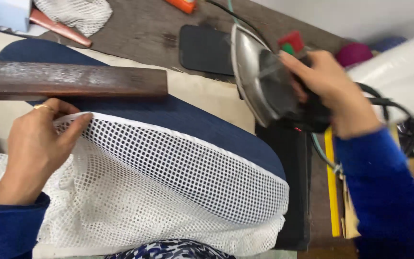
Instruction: Ironing and pressing seams on a white mesh garment using a steam iron and a tailor's clapper on a sleeve board.
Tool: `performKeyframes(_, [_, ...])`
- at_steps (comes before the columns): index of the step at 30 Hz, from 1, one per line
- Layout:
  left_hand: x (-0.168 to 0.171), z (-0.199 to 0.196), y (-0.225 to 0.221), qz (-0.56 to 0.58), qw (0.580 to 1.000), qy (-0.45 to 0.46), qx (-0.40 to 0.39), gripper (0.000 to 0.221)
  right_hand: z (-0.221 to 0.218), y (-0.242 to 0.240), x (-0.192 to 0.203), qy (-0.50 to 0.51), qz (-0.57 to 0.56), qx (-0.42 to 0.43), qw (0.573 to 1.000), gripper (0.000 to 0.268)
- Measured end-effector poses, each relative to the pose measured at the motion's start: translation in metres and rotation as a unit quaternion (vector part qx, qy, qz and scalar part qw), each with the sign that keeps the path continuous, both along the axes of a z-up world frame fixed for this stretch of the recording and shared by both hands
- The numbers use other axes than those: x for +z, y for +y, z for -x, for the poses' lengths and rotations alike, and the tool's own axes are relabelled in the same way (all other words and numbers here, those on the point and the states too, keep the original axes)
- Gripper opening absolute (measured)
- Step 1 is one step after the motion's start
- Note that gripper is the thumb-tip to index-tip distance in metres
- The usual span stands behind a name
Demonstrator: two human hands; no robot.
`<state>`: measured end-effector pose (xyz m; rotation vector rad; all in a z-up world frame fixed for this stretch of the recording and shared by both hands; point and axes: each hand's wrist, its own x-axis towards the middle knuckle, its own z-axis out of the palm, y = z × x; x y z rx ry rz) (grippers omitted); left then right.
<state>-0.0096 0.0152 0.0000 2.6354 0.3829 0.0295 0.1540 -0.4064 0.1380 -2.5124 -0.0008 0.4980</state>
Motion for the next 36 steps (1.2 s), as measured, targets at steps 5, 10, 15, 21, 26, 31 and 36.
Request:
performKeyframes(5, [-0.004, -0.001, 0.002, -0.004, 1.0, 0.001, -0.009, 0.032, 0.096, -0.069, 0.045, -0.043, 0.122, -0.074, 0.989, 0.063])
performKeyframes(10, [-0.005, -0.001, 0.005, 0.006, 1.0, -0.023, -0.014, 0.031, 0.165, -0.086, 0.027, -0.011, 0.11, -0.062, 0.992, 0.025])
performKeyframes(15, [0.006, -0.002, 0.001, 0.045, 0.997, -0.057, -0.035, 0.024, 0.192, -0.068, -0.013, 0.079, 0.163, -0.069, 0.981, 0.051])
performKeyframes(21, [0.013, -0.003, -0.001, 0.018, 0.997, -0.061, -0.034, 0.023, 0.176, -0.024, -0.003, 0.075, 0.189, -0.031, 0.979, 0.053])
performKeyframes(26, [0.017, -0.004, -0.001, -0.006, 1.0, -0.016, -0.016, 0.027, 0.151, 0.048, 0.021, 0.096, 0.248, 0.011, 0.964, 0.05])
performKeyframes(31, [0.012, 0.001, 0.004, -0.013, 0.999, -0.041, -0.027, 0.028, 0.131, 0.103, 0.027, 0.092, 0.272, 0.088, 0.954, 0.058])
performKeyframes(36, [0.019, 0.012, 0.009, -0.032, 0.965, -0.251, -0.064, 0.016, 0.121, 0.169, 0.049, 0.046, 0.233, 0.143, 0.961, 0.058])
